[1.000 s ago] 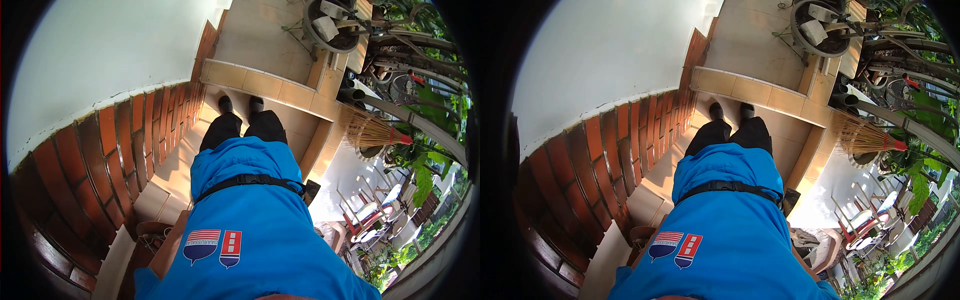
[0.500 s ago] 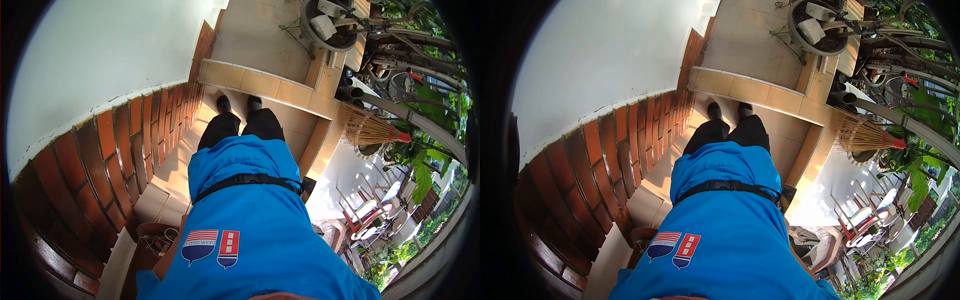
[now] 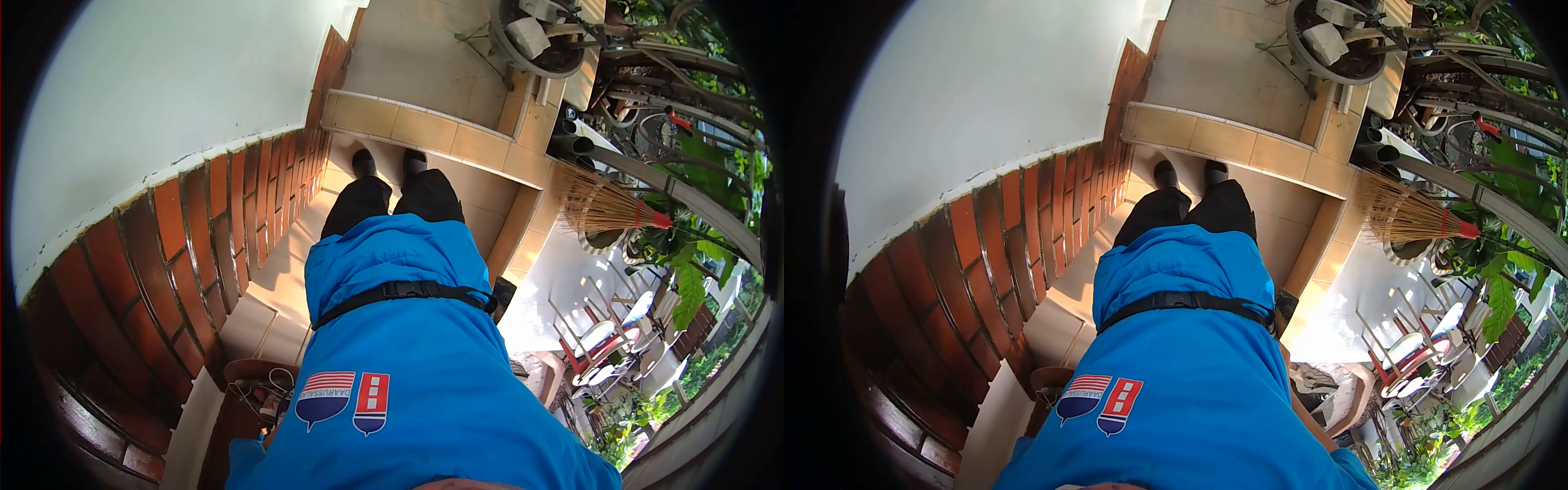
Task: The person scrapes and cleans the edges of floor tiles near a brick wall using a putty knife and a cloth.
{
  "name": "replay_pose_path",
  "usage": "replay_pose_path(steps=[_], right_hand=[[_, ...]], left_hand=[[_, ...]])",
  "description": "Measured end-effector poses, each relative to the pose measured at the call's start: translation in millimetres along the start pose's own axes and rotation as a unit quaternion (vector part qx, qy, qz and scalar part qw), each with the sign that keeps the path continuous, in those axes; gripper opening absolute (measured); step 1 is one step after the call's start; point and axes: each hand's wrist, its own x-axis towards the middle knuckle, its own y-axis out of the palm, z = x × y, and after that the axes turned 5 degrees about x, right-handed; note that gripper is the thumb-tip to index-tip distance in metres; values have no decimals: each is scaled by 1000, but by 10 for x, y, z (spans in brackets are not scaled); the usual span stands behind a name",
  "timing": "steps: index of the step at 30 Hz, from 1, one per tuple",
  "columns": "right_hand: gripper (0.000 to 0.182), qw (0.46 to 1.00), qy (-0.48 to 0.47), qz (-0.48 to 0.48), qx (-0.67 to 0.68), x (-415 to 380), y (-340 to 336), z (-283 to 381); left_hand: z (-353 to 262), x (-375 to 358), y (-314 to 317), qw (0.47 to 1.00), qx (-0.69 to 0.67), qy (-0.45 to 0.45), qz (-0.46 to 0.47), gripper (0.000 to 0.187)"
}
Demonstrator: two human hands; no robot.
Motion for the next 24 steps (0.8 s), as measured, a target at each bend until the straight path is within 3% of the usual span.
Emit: replay_pose_path(steps=[16,24], right_hand=[[14,1000,24,18,2,19,-103,-7],[15,991,125,-1,38,-239,-179,-5]], left_hand=[[184,-337,106,998,21,-47,20,32],[298,-521,-268,970,62,-156,175,33]])
